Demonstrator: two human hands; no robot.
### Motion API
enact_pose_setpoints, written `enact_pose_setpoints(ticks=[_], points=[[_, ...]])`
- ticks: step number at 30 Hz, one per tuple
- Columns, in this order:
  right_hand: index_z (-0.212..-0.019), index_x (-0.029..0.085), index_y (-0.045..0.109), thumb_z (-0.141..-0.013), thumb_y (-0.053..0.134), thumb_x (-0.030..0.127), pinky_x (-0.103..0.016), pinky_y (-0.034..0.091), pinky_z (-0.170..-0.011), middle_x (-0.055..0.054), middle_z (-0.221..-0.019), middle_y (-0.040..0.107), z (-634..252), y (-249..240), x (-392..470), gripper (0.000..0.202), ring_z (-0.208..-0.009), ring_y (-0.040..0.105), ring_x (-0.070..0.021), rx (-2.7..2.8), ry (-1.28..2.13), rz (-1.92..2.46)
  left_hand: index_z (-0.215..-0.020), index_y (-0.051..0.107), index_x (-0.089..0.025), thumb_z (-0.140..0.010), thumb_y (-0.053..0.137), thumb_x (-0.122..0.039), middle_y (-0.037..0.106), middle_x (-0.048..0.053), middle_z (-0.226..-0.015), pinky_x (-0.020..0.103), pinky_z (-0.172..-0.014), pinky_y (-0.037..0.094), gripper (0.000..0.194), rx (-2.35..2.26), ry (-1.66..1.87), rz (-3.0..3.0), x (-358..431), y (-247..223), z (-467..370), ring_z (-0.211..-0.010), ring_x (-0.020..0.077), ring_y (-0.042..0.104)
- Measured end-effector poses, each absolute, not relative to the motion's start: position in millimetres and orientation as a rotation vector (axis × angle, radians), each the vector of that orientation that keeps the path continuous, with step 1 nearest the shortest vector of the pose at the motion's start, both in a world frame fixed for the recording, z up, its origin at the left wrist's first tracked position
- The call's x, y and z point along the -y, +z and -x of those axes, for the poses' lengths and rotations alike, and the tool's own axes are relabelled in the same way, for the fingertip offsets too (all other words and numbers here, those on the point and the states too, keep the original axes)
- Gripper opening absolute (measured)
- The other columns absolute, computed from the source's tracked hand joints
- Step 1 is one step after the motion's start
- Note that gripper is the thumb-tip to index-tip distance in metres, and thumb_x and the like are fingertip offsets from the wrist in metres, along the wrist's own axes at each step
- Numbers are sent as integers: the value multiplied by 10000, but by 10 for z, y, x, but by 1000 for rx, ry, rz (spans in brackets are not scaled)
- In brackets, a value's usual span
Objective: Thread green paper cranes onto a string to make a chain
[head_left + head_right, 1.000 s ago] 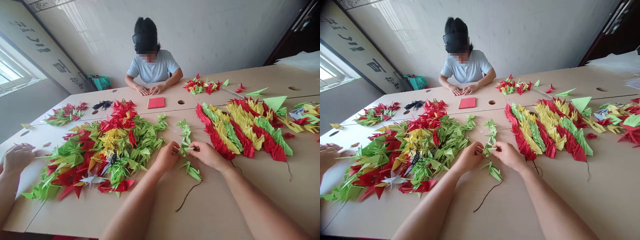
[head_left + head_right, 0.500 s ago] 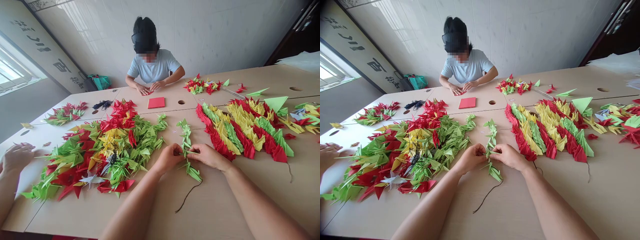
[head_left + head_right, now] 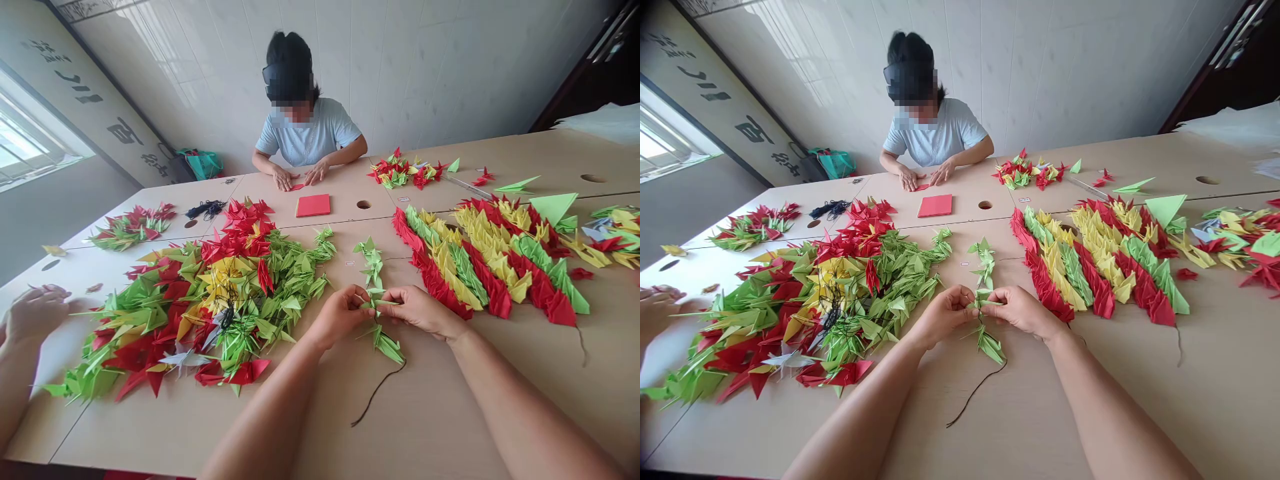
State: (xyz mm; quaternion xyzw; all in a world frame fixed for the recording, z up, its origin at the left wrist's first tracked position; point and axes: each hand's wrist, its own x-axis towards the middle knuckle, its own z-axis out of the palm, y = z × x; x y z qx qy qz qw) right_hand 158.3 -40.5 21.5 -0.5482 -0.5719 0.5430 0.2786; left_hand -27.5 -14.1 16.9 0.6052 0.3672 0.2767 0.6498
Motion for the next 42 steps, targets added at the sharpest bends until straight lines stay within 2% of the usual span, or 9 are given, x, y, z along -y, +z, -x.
enact_pose_setpoints(ticks=[3,7,12,16,21,26,34,42], points=[[-756,158,629,-657,667,516,-218,303,-486,35,-644,531,-1579,237,413,373,-546,440,-90,1485,1518,1449,-841,528,-189,-710,657,-334,445,-60,-663,177,-481,277,234,-793,614,-1379,143,149,271,-548,66,386],[-780,163,640,-651,678,517,-206,272,-441,38,-611,524,-1568,248,413,380,-517,435,-80,1420,1548,1462,-801,502,-190,-720,646,-380,464,-53,-696,177,-477,316,251,-758,613,-1354,167,187,257,-536,61,413],[-833,158,636,-654,679,519,-197,248,-414,22,-639,551,-1572,239,406,405,-518,460,-80,1376,1589,1456,-798,454,-206,-729,622,-439,459,-75,-602,180,-449,337,295,-787,550,-1314,192,244,243,-475,69,452],[-807,160,609,-644,697,499,-201,248,-425,35,-611,538,-1582,246,408,387,-520,463,-83,1375,1601,1445,-793,471,-197,-689,657,-457,483,-74,-610,177,-445,319,336,-793,568,-1259,185,253,249,-456,57,445],[-802,164,605,-631,705,496,-220,238,-438,40,-573,524,-1563,283,412,387,-520,455,-99,1373,1589,1451,-809,497,-193,-709,630,-492,479,-71,-601,172,-449,304,342,-786,566,-1261,179,251,261,-472,59,435],[-732,159,605,-632,716,458,-228,289,-480,50,-567,517,-1538,318,415,334,-512,423,-81,1371,1603,1420,-764,501,-181,-720,619,-494,483,-64,-606,179,-488,293,337,-795,651,-1327,190,222,236,-493,55,385],[-778,163,620,-638,715,446,-224,329,-507,45,-645,550,-1557,309,418,330,-541,462,-81,1344,1613,1376,-778,510,-182,-790,553,-444,493,-46,-643,186,-523,307,265,-829,707,-1476,211,214,219,-547,75,389],[-771,157,599,-612,731,466,-226,353,-510,38,-648,545,-1590,257,418,372,-546,462,-83,1348,1617,1382,-790,529,-178,-719,645,-440,504,-62,-636,178,-530,307,296,-755,616,-1307,150,223,245,-532,59,411]])
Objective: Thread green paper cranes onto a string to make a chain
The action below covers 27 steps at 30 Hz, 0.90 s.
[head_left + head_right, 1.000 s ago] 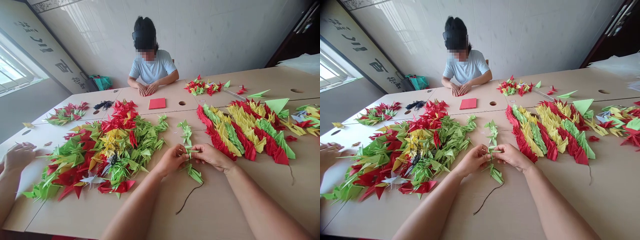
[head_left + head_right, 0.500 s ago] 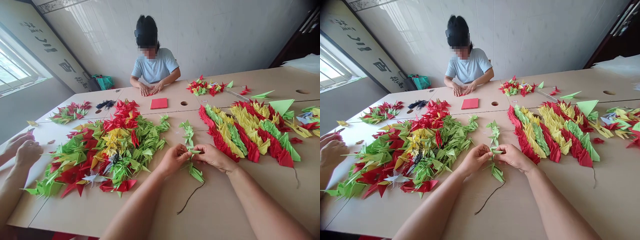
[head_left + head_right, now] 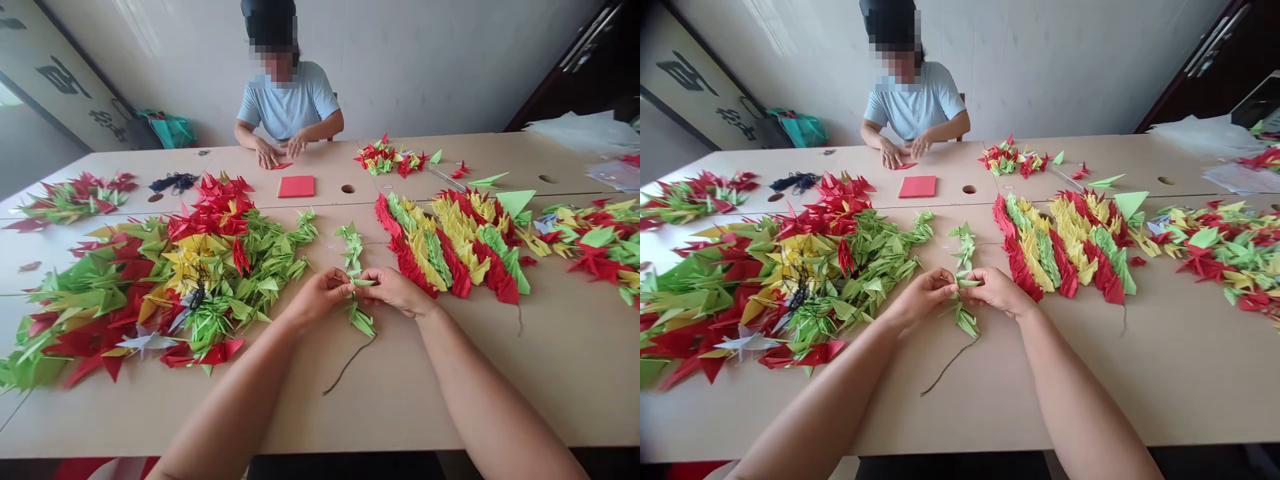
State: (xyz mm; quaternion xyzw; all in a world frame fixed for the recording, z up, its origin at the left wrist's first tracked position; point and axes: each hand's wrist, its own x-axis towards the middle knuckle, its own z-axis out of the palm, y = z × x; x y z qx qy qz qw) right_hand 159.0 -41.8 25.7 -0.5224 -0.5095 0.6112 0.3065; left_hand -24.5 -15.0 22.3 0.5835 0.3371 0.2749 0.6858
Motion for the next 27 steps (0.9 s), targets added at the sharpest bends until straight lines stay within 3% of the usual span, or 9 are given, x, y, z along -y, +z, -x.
enact_pose_setpoints(ticks=[13,19,23,27], points=[[-767,162,615,-628,712,480,-230,348,-510,40,-628,538,-1566,266,426,361,-546,465,-90,1367,1597,1385,-774,532,-167,-672,682,-448,479,-66,-626,177,-514,331,335,-787,592,-1219,145,240,240,-514,46,402],[-705,175,594,-616,709,513,-217,280,-446,48,-555,519,-1558,286,415,368,-506,437,-87,1396,1542,1445,-787,492,-175,-699,664,-444,485,-69,-595,168,-470,313,331,-802,633,-1223,174,236,217,-481,43,404],[-700,178,586,-621,706,507,-216,249,-437,52,-545,523,-1571,274,403,358,-501,434,-84,1407,1546,1454,-840,474,-189,-654,707,-443,591,-23,-717,219,-582,438,392,-816,638,-1149,172,212,214,-608,88,538],[-710,174,595,-639,700,484,-213,274,-466,53,-575,535,-1579,255,401,335,-534,444,-82,1416,1582,1423,-799,517,-172,-591,758,-425,571,-28,-703,266,-663,473,407,-837,636,-1118,160,192,218,-675,111,557]])
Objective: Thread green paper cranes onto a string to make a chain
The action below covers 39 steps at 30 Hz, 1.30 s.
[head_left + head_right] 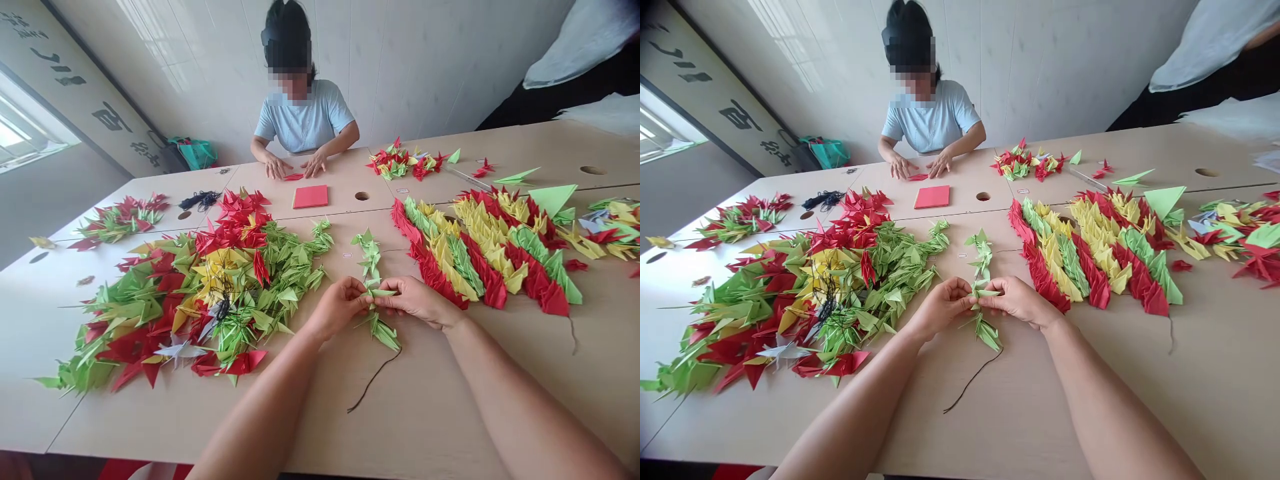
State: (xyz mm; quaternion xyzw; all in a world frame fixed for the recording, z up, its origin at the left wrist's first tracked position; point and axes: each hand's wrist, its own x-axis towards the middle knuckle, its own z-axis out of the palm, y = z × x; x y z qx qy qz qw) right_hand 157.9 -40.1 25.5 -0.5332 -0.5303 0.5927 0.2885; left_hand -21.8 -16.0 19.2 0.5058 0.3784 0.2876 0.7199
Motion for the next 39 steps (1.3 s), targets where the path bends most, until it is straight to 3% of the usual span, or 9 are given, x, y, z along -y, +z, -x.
enact_pose_setpoints(ticks=[10,16,27,39], points=[[-785,155,622,-642,708,463,-218,257,-470,45,-619,530,-1604,240,394,350,-532,426,-81,1418,1636,1405,-758,555,-149,-584,770,-405,556,-34,-686,264,-688,463,376,-731,582,-1078,143,195,245,-647,90,542],[-777,151,632,-632,719,466,-223,291,-497,28,-651,557,-1609,226,379,358,-560,450,-89,1423,1694,1365,-749,555,-147,-631,740,-394,526,-40,-657,226,-608,418,331,-726,609,-1157,151,175,237,-606,83,511],[-763,159,622,-594,721,538,-231,317,-517,31,-655,518,-1625,204,370,428,-562,444,-97,1369,1666,1354,-890,568,-167,-725,660,-371,540,-23,-686,224,-572,399,278,-695,643,-1329,149,154,256,-590,92,489],[-781,149,642,-626,730,463,-231,344,-538,22,-678,559,-1588,245,380,362,-579,471,-93,1330,1711,1322,-783,541,-170,-738,614,-475,541,-26,-661,205,-529,427,317,-754,617,-1363,154,183,257,-572,98,533]])
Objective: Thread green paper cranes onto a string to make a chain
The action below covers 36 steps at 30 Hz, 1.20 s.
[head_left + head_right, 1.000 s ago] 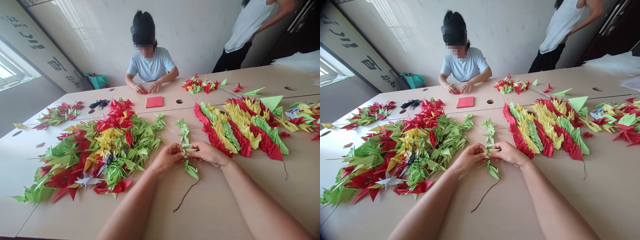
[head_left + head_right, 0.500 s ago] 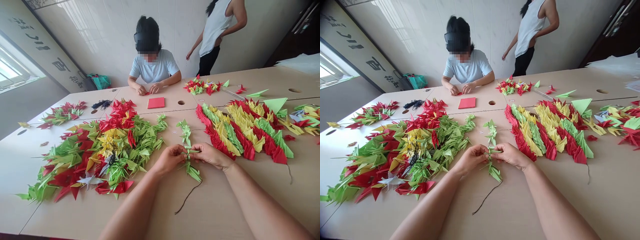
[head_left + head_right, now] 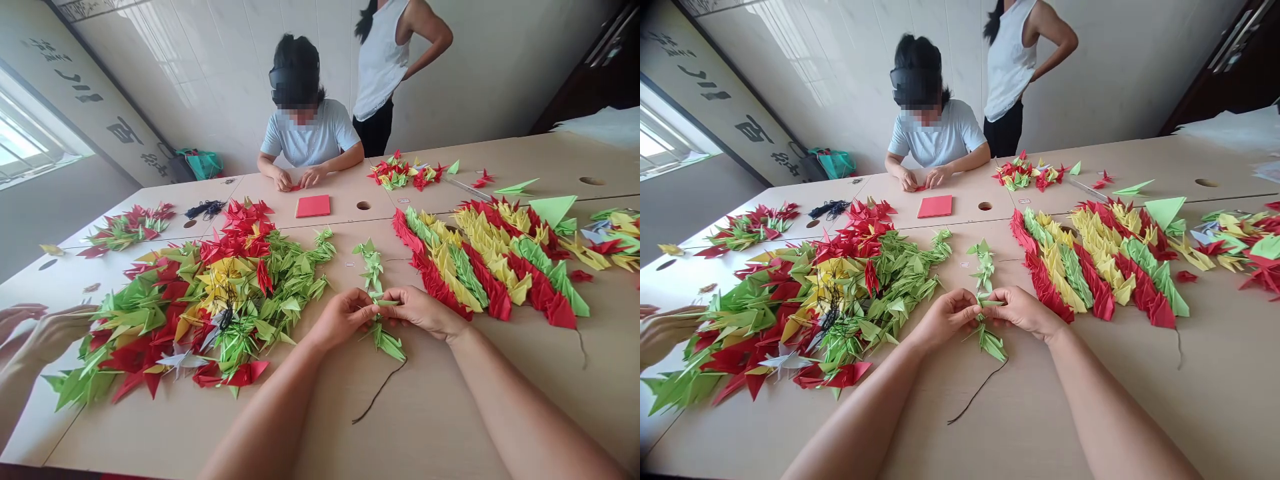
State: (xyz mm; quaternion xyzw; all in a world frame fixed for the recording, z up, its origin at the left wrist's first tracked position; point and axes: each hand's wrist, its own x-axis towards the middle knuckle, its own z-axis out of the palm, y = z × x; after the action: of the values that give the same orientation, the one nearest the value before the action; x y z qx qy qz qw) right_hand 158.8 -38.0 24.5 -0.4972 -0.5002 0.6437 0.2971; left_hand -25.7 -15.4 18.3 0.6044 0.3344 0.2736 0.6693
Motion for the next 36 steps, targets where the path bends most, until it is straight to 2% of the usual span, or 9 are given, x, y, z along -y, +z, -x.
enact_pose_setpoints(ticks=[7,15,23,29,36], points=[[-821,163,634,-677,705,443,-210,267,-463,21,-674,580,-1612,218,381,322,-564,488,-87,1305,1679,1354,-762,552,-176,-796,515,-488,563,-23,-613,227,-537,455,316,-831,662,-1370,162,167,220,-545,115,558],[-767,165,640,-610,742,469,-239,375,-564,20,-707,596,-1591,225,381,357,-589,505,-96,1277,1700,1299,-763,542,-170,-765,594,-400,563,-20,-682,227,-577,464,236,-770,677,-1350,158,128,225,-607,114,567],[-842,161,651,-629,736,439,-241,395,-570,7,-730,612,-1573,228,379,360,-594,528,-103,1289,1697,1311,-743,535,-162,-741,629,-420,548,-25,-671,215,-574,445,275,-775,707,-1322,151,106,219,-593,97,539],[-733,165,642,-631,733,442,-235,370,-542,18,-654,597,-1542,254,389,309,-565,504,-101,1310,1644,1303,-725,539,-167,-732,639,-417,560,-28,-650,215,-584,436,269,-824,752,-1327,153,122,205,-599,101,534],[-778,159,636,-655,714,459,-241,387,-555,-1,-678,613,-1551,258,393,334,-580,517,-106,1306,1636,1289,-721,542,-162,-717,650,-437,570,-25,-663,230,-611,463,295,-763,759,-1257,165,195,209,-613,104,542]])
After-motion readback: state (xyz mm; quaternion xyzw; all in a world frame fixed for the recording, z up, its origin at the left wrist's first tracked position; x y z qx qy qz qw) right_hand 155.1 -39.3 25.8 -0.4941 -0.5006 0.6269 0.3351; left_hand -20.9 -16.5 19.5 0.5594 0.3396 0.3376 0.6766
